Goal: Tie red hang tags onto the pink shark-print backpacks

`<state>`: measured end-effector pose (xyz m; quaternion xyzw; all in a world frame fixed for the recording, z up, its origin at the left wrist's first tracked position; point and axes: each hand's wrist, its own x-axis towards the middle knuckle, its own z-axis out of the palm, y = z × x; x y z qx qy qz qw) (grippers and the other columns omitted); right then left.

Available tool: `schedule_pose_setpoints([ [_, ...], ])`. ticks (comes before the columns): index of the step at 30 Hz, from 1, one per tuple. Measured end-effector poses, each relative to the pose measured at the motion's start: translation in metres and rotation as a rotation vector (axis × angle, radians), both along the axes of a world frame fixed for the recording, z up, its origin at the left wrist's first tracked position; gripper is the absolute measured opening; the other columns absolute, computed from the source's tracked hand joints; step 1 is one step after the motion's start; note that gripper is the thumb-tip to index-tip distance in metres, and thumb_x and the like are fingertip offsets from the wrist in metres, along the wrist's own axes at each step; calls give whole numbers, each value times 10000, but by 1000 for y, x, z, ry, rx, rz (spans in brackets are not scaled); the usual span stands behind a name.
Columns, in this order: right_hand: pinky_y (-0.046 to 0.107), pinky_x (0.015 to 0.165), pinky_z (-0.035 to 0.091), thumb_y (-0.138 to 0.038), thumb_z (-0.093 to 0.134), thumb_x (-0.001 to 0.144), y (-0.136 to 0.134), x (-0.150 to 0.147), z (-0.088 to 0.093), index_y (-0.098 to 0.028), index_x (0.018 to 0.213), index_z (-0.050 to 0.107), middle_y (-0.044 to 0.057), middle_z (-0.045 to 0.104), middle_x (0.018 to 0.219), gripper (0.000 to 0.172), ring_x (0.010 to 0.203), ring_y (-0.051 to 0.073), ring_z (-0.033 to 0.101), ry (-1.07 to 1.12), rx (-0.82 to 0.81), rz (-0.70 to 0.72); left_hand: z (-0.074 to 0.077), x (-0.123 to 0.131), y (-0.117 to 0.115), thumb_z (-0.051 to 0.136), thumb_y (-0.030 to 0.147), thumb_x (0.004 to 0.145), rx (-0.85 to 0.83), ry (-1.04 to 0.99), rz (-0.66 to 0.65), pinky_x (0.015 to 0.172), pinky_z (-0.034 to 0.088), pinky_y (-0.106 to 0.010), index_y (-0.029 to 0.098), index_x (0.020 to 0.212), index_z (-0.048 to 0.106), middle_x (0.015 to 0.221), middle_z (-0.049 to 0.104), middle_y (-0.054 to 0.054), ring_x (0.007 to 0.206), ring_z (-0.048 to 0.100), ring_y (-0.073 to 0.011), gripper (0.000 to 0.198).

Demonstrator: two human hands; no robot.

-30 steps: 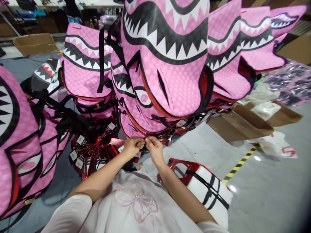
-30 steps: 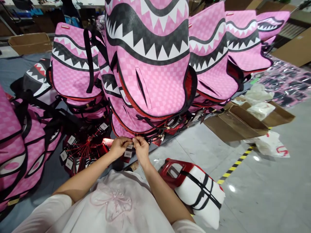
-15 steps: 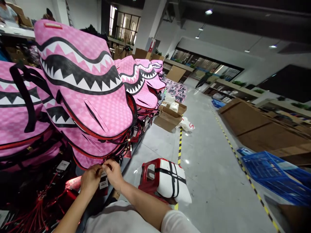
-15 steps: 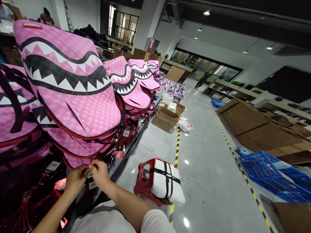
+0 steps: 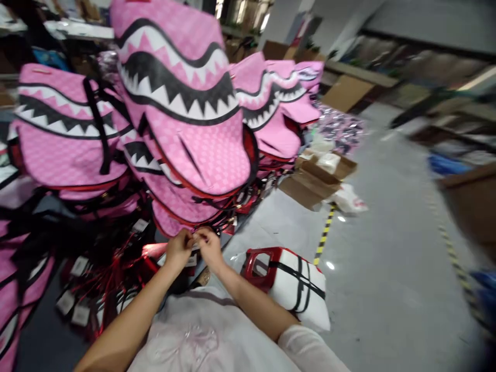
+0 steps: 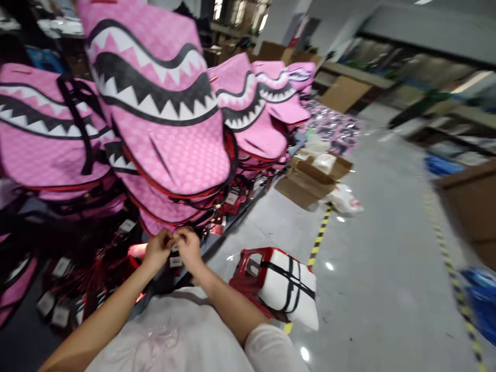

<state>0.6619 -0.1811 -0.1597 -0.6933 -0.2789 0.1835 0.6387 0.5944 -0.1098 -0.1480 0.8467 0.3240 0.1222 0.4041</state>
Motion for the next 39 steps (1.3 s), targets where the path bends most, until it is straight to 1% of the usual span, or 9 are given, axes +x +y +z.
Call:
schedule_pose_setpoints([
  [6,301,723,447,-371,655,739,-1,3,-14,-181,755,654,9,609,751,191,723,157,557,69,-41,20,1,-33,13,528,237,854,-31,102,62,635,402,-242,209,883,668,796,707,-6,729,640,-162,145],
  [11,315,752,439,-426,677,742,-5,5,-18,-170,770,650,9,612,750,258,728,157,550,77,-65,50,5,-31,10,495,234,869,-31,51,7,659,407,-242,228,974,666,876,722,-8,800,657,-168,201],
  [16,316,752,432,-444,706,714,-4,3,-9,-165,777,650,7,624,747,292,724,154,547,101,-50,34,2,-31,10,522,250,860,-6,81,48,679,430,-240,221,939,658,856,714,-13,813,662,-175,160],
  [20,315,745,434,-434,744,668,-5,3,-6,-161,762,647,-3,617,729,304,704,145,543,178,-29,17,-2,-30,8,500,216,870,35,55,-20,681,434,-240,218,919,653,892,717,-25,833,666,-178,160],
  [23,320,763,439,-428,756,661,-7,4,-8,-162,784,660,3,633,761,309,734,149,553,182,-46,-4,-2,-31,6,516,247,873,57,37,20,686,440,-245,208,907,635,917,718,-27,842,668,-185,130],
  [27,322,761,445,-428,759,657,-8,6,-12,-163,802,666,11,653,791,316,740,151,565,156,-58,-3,3,-33,4,486,254,897,38,34,-53,699,451,-238,218,912,624,952,718,-19,882,670,-181,144],
  [31,319,740,459,-441,775,630,-7,7,-13,-164,793,666,9,658,771,339,715,147,575,182,-50,-11,7,-32,3,496,282,898,30,84,32,715,466,-248,213,954,623,960,712,-35,887,671,-191,154],
  [35,309,712,474,-430,787,612,-5,9,-14,-166,763,661,2,652,741,329,701,145,578,178,-36,-18,10,-32,3,504,267,900,21,47,-49,723,470,-262,211,942,631,991,712,-46,912,670,-204,145],
  [39,332,747,488,-432,774,624,-5,12,-20,-165,787,665,11,664,780,331,728,157,599,160,-53,-22,13,-33,4,491,294,908,42,58,8,718,471,-282,188,965,622,1007,710,-75,913,672,-222,178],
])
